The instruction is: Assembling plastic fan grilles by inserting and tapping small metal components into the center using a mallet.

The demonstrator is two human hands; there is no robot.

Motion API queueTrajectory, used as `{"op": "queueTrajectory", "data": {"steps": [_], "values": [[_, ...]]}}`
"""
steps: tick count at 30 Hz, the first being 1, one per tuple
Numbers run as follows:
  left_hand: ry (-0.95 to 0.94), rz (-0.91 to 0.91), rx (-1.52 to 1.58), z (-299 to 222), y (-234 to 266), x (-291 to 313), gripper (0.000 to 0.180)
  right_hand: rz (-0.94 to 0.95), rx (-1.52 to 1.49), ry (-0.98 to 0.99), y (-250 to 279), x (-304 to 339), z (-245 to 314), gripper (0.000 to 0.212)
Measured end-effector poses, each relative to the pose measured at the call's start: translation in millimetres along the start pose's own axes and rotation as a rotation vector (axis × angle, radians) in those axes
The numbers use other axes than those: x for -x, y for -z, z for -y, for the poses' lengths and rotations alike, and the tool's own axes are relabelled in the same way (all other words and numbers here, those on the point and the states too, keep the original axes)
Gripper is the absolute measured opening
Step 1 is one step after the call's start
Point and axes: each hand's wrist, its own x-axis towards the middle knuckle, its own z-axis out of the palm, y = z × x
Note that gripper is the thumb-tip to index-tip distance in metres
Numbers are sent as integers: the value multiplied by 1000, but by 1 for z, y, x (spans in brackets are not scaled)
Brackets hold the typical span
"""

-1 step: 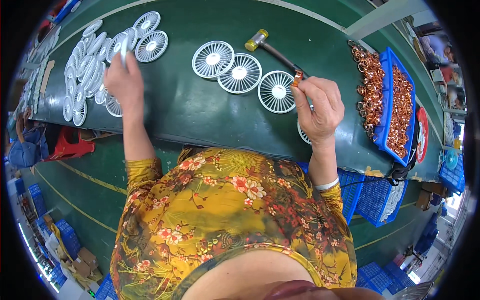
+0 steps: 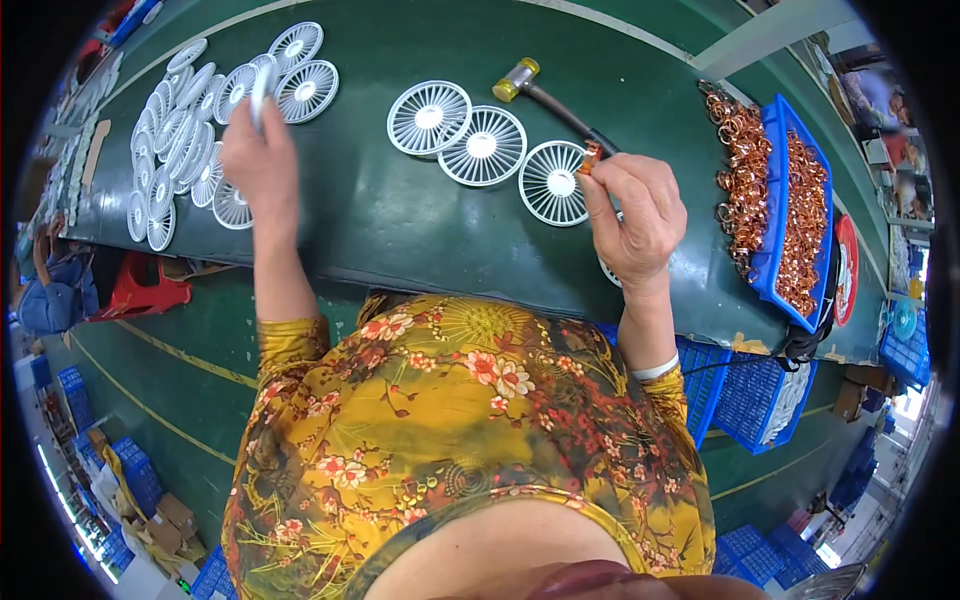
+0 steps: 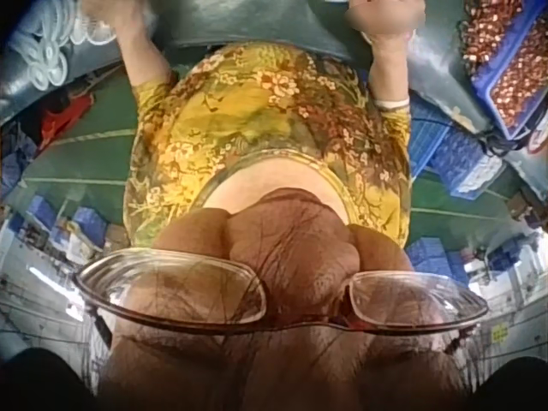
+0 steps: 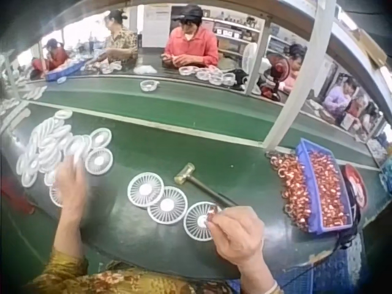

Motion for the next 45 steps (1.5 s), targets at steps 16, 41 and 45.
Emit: {"op": "queueTrajectory", "data": {"steps": [16,41,45], "values": [[256,709,1261,-134,13,75,24,137,15,10,-34,-19,27,15],[208,1035,1393,-130,20,76,44,352,-669,-418,-11,-3,11,38],[285,1031,1430,-134,17,80,41,360,-626,-451,-12,2,10,38]]}}
